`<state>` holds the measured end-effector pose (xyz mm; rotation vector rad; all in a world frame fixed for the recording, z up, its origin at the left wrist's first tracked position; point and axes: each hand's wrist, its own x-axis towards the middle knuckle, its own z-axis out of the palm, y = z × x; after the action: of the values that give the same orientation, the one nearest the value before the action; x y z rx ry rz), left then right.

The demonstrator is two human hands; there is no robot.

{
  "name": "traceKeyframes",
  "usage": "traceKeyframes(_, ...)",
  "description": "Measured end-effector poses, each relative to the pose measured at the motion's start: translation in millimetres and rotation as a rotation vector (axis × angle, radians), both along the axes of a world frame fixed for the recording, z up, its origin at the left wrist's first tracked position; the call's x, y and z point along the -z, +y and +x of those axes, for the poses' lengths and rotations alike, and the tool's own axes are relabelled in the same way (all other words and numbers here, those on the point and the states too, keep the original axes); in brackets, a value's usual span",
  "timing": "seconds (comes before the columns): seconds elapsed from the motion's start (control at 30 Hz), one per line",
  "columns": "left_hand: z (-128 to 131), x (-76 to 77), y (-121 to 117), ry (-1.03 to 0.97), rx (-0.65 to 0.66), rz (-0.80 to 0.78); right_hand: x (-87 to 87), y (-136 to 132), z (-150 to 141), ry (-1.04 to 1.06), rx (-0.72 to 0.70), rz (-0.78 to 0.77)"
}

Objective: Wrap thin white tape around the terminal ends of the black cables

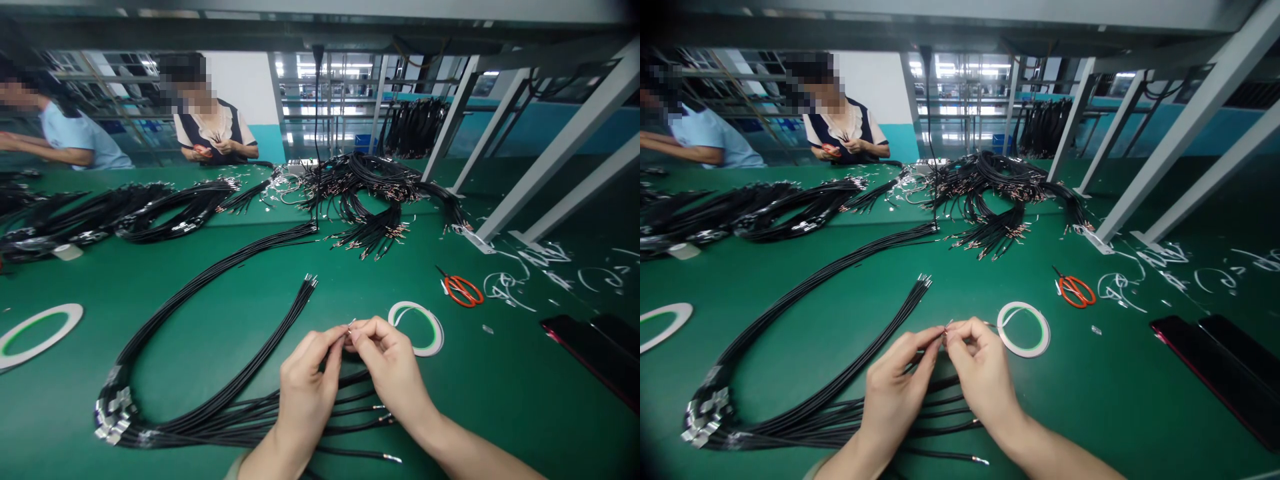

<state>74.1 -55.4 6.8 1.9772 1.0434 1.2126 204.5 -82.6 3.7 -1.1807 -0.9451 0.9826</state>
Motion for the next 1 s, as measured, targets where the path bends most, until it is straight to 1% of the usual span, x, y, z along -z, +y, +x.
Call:
traceKeyframes(0.2,0,-2.2,0,-0.013,0.025,-0.018,-0.3,0,0,0.011,-0.011,0.007)
traceKeyframes(0.3,0,0.4,1,-0.037,0.03,-0.081,-0.8,0,-1,0.003,-0.021,0.01)
traceKeyframes(0.37,0,3.0,2,-0.067,0.029,-0.175,-0.8,-1,-1,0.005,-0.028,0.008)
traceKeyframes(0.47,1,5.2,4,-0.168,0.033,-0.379,0.0,-1,-1,0.007,-0.038,0.01)
traceKeyframes(0.6,2,1.3,8,-0.314,0.024,-0.64,1.3,0,-1,-0.034,-0.048,0.019)
traceKeyframes(0.7,2,-2.7,12,-0.399,0.038,-0.772,1.6,1,-2,-0.086,-0.051,0.028)
traceKeyframes(0.8,3,-4.2,14,-0.453,0.055,-0.822,1.9,2,-4,-0.135,-0.03,0.038)
traceKeyframes(1.0,4,-2.0,13,-0.485,0.039,-0.81,3.4,2,-6,-0.16,-0.033,0.037)
